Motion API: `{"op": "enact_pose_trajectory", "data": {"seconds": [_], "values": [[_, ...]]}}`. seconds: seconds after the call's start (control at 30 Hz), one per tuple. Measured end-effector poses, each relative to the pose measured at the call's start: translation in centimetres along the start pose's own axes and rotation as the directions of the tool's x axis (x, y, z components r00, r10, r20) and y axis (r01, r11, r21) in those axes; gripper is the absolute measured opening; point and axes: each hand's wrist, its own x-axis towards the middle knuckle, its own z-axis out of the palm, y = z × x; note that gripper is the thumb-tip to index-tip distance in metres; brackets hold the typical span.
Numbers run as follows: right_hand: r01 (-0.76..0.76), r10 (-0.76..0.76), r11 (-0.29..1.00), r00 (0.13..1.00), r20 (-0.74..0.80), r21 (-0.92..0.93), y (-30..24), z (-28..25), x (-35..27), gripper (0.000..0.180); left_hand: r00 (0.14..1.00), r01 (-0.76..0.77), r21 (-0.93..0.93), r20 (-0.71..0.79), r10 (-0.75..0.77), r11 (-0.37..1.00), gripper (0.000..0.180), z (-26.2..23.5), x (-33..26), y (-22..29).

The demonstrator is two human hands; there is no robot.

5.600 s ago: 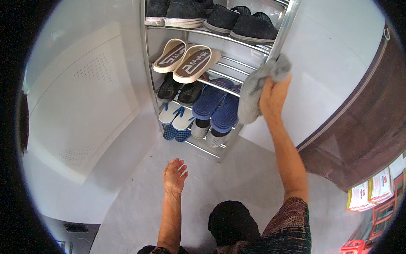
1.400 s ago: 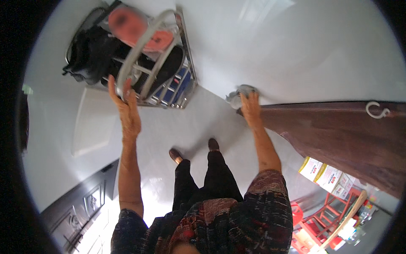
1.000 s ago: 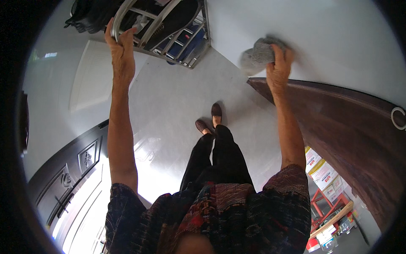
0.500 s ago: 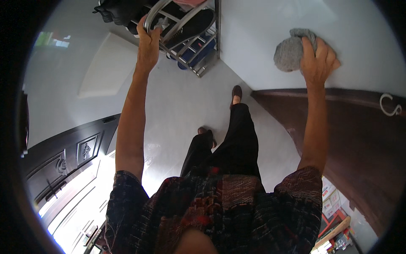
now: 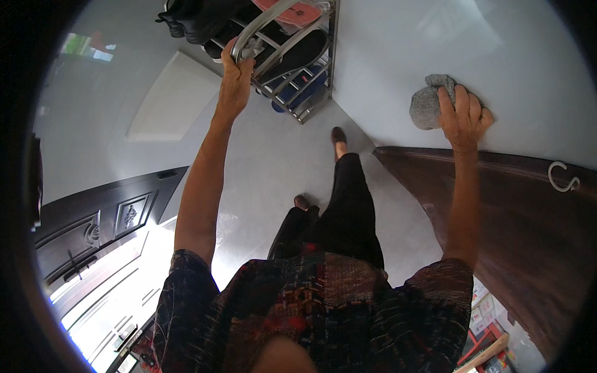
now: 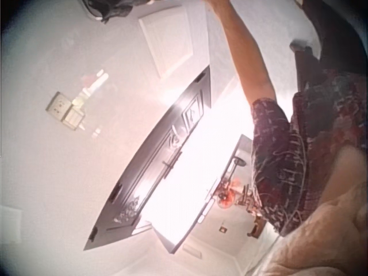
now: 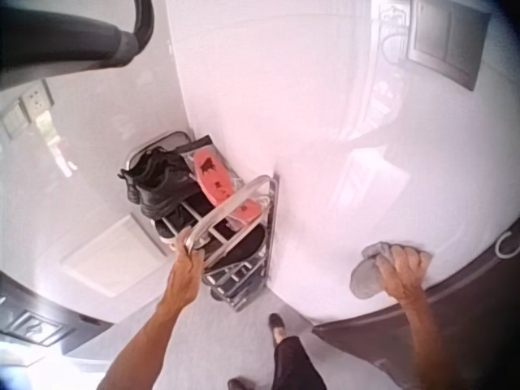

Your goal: The person cleans a gray perforated shoe with a gray cloth, then wipes a white wall and stacked cardboard boxes with the same cloth. Finally, the person opens one of the boxes to reveal bottles inside.

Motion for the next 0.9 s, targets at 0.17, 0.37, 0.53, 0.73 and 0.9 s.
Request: {"op": "enact_pose_trajectory", "data": {"seconds": [0.17, 0.37, 0.53, 0.73, 0.9], "values": [[-0.023, 0.023, 1.0, 0.999, -0.023, 0.018, -0.1, 0.8, 0.2, 0.028, 1.0, -0.019, 0.073, -0.001, 0.019, 0.997, 0.05, 0.1, 0.1, 0.0], [-0.004, 0.004, 1.0, 1.0, 0.031, -0.008, -0.2, 0.0, -0.9, 0.036, 0.998, 0.042, 0.064, 0.05, -0.046, 0.997, 0.048, -0.7, -0.2, 1.5], [0.014, -0.015, 1.0, 0.996, -0.092, -0.014, -0.7, 0.3, -0.9, 0.026, 0.997, -0.076, 0.113, -0.013, 0.078, 0.991, 0.049, -0.5, -0.7, -0.6], [0.087, -0.087, 0.996, 0.996, 0.021, -0.034, -0.3, -0.1, -0.4, 0.028, 0.998, 0.049, 0.114, 0.032, -0.053, 0.992, 0.048, -0.8, -0.4, 1.9], [0.073, -0.07, 0.997, 0.995, 0.075, -0.034, -0.5, -0.3, 0.3, 0.024, 0.996, 0.059, 0.104, 0.058, -0.065, 0.993, 0.045, -1.0, -0.1, 2.1]]}}
